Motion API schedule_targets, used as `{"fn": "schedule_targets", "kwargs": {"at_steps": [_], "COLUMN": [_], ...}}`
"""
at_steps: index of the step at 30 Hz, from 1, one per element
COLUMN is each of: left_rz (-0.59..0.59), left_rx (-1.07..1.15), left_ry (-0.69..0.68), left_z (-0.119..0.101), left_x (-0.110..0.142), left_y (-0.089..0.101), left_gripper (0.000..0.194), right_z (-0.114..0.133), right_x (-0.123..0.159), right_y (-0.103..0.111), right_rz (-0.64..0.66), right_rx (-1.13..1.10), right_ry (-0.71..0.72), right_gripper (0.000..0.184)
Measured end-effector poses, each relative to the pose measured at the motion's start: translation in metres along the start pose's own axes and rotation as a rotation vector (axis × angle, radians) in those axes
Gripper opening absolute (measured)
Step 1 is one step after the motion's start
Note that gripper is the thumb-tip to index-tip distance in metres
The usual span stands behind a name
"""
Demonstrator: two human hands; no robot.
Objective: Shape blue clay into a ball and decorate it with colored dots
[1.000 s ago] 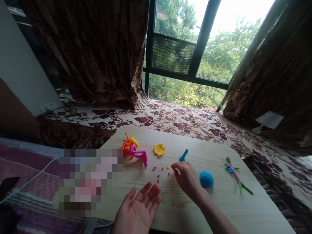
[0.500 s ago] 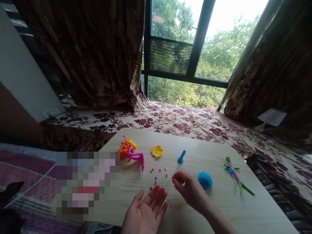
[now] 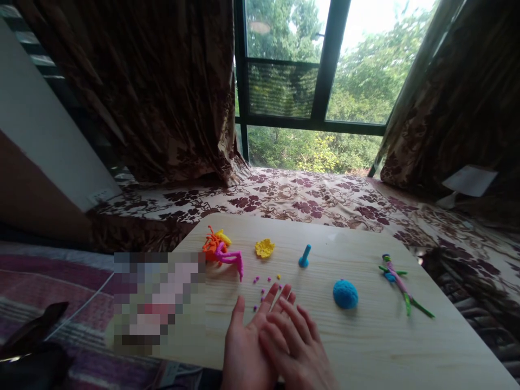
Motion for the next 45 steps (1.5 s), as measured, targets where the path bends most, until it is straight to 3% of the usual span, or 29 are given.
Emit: {"fn": "schedule_targets", "kwargs": {"at_steps": [2, 7, 12, 15, 20, 25, 29, 35, 38, 39, 43, 45], "left_rz": [0.022, 0.034, 0.023, 0.036, 0.008, 0.039, 0.032, 0.022, 0.017, 0.027, 0.055, 0.045], "left_rx": [-0.014, -0.018, -0.030, -0.022, -0.064, -0.037, -0.058, -0.074, -0.087, -0.081, -0.047, -0.055], "left_ry": [0.009, -0.079, -0.030, -0.078, 0.013, -0.063, -0.021, -0.086, -0.011, -0.001, -0.075, -0.057], "left_z": [0.001, -0.006, -0.001, -0.005, 0.005, -0.004, 0.000, -0.003, 0.004, 0.005, -0.004, -0.004], "left_x": [0.000, 0.000, -0.001, -0.001, -0.001, -0.003, -0.005, -0.004, -0.004, -0.004, -0.002, -0.001], "left_y": [-0.003, -0.010, -0.014, -0.018, -0.016, -0.019, -0.022, -0.024, -0.021, -0.022, -0.023, -0.022], "left_gripper": [0.062, 0.064, 0.062, 0.063, 0.060, 0.063, 0.061, 0.064, 0.060, 0.060, 0.064, 0.064], "right_z": [-0.002, -0.003, -0.008, -0.013, -0.006, -0.010, -0.007, -0.013, -0.005, -0.005, -0.011, -0.008], "right_x": [0.000, 0.011, 0.014, 0.015, 0.008, 0.010, 0.004, 0.012, 0.009, 0.009, 0.015, 0.009], "right_y": [0.003, 0.009, 0.004, 0.014, 0.013, 0.028, 0.023, 0.036, 0.018, 0.017, 0.029, 0.025], "right_rz": [0.056, -0.100, 0.026, -0.036, -0.020, -0.219, -0.029, -0.245, -0.076, -0.087, -0.353, -0.259], "right_rx": [0.006, 0.004, -0.021, 0.006, -0.025, 0.002, 0.009, 0.032, 0.004, -0.006, -0.018, -0.027], "right_ry": [0.020, -0.061, -0.015, -0.039, -0.012, -0.096, 0.025, -0.098, -0.007, -0.014, -0.181, -0.123], "right_gripper": [0.026, 0.031, 0.033, 0.035, 0.026, 0.028, 0.027, 0.025, 0.024, 0.024, 0.023, 0.023]}}
Point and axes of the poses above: each hand's wrist, its own x-axis away from the middle knuckle, its own y-axis out of the back of the hand, z = x × y, the point moved 8 cm from there along -x, towards the middle knuckle, and after that the axes turned 6 degrees about z, right-handed, at the moved point
